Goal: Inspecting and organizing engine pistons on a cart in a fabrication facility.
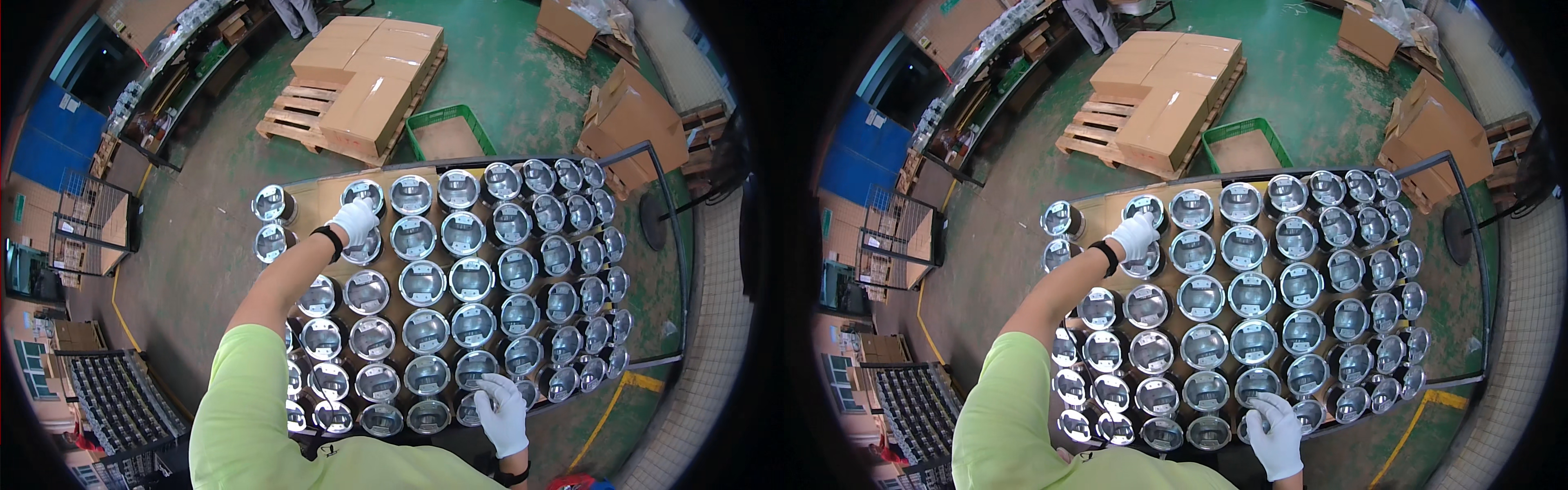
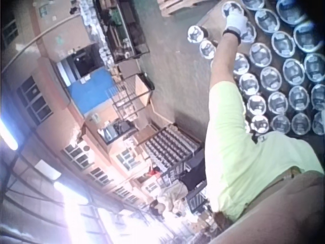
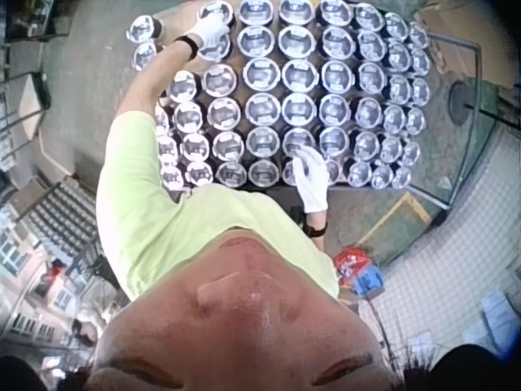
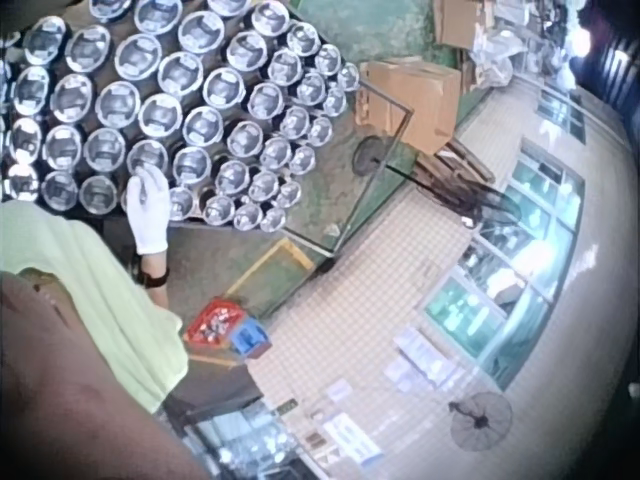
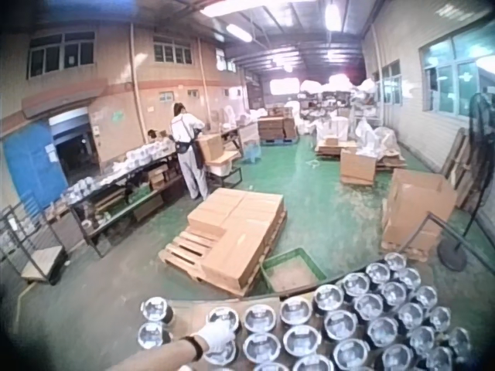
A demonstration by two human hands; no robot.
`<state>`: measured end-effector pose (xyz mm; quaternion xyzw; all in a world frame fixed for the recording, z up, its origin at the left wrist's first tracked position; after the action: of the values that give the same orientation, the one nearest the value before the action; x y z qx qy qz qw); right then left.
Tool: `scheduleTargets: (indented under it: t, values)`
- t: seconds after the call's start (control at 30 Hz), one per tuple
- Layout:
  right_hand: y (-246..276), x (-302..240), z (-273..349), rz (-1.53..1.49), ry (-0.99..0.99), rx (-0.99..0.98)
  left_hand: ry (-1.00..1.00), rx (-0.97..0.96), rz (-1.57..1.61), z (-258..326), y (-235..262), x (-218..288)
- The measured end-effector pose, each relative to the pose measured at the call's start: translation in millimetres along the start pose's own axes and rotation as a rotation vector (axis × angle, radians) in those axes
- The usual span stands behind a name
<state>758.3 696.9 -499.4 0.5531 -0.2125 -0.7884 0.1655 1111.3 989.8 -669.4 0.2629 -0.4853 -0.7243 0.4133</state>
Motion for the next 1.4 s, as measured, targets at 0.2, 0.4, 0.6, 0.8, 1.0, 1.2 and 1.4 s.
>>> scheduleTargets:
  t: [0.2, 0.4, 0.6, 0.8, 1.0, 1.2, 1.4]
  values:
    - [0, -7, -14, 0.172, 0.246, -0.040, 0.132, 0.030, 0.064, -15, -7, -3]
    - [-5, -5, 11, 0.171, 0.229, -0.058, 0.214, 0.057, 0.116, -4, -16, 5]
    - [-16, -19, 30, 0.169, 0.307, -0.153, 0.171, 0.183, 0.119, 52, 23, 7]
    - [-36, -49, 50, 0.221, 0.669, -0.324, 0.049, 0.415, 0.443, 302, 106, 35]
    - [-83, -91, 115, 0.064, 0.849, -0.626, 0.559, 0.531, 0.605, 633, 81, 105]
    - [-140, -163, 244, 0.240, 1.278, -1.080, 1.321, 0.722, 0.588, 888, 20, 300]
    - [-263, -157, 461, 0.132, 1.668, -1.457, 1.849, 0.912, 0.670, 1048, -65, 531]
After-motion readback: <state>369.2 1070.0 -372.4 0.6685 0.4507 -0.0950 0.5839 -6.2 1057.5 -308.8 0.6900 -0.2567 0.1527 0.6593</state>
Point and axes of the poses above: each hand's wrist, its own z-axis away from the middle knuckle, its own y-axis out of the back of the hand, x = y × z, the point moved 2 cm from there along -z, towards the middle knuckle, and after that the axes turned 9 degrees about y, right-handed, at the moved point
